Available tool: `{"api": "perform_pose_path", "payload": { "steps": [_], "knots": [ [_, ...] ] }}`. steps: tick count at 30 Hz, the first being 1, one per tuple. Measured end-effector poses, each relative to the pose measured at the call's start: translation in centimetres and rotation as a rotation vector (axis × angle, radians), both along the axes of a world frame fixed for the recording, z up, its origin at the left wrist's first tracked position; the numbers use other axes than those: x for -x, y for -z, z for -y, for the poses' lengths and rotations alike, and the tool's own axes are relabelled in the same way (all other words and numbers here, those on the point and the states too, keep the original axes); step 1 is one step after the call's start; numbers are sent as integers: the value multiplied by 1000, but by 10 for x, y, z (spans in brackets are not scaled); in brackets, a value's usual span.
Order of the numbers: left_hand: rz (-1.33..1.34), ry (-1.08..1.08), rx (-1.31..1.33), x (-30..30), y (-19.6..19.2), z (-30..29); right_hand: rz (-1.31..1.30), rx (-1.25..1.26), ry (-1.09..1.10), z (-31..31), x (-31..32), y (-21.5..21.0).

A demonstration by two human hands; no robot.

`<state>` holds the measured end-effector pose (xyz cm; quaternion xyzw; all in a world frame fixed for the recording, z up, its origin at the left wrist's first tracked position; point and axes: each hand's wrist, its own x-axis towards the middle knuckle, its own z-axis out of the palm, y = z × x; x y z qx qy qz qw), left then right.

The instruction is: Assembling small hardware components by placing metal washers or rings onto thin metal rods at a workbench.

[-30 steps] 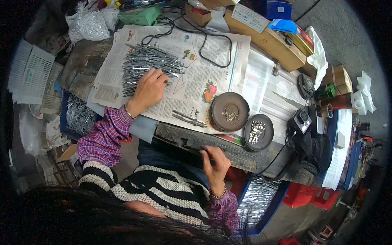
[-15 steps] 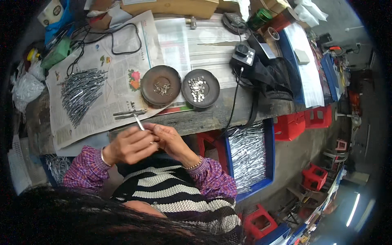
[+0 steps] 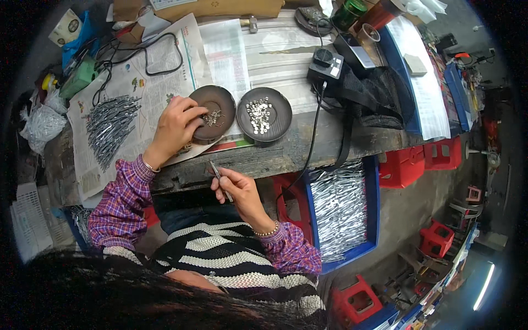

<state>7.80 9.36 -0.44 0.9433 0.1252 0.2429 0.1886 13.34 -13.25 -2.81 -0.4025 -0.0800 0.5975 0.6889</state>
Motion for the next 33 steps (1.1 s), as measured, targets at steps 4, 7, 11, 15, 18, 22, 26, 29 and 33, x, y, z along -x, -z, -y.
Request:
{"api": "perform_pose_path", "payload": {
  "steps": [4, 7, 11, 15, 18, 22, 26, 29, 33],
  "knots": [
    [-14, -14, -66, -6, 3, 6, 34, 24, 6, 3, -2, 5],
    [-5, -8, -152, -10, 3, 8, 57, 41, 16, 3, -1, 7],
    [-32, 3, -174, -11, 4, 9, 86, 36, 21, 3, 0, 9],
    [14, 5, 11, -7, 1, 7, 106, 52, 37, 4, -1, 6],
    [123, -14, 261, -4, -2, 6, 72, -14, 59, 3, -3, 9],
    [161, -33, 418, 0, -4, 4, 32, -14, 65, 2, -4, 8],
    [110, -91, 563, 3, -3, 3, -1, 33, 48, 0, -3, 5],
    [116, -85, 585, 2, -3, 5, 16, 49, 48, 0, -2, 3],
    [155, -59, 633, 2, 2, 5, -13, 19, 53, 0, -4, 5]
  ]
}}
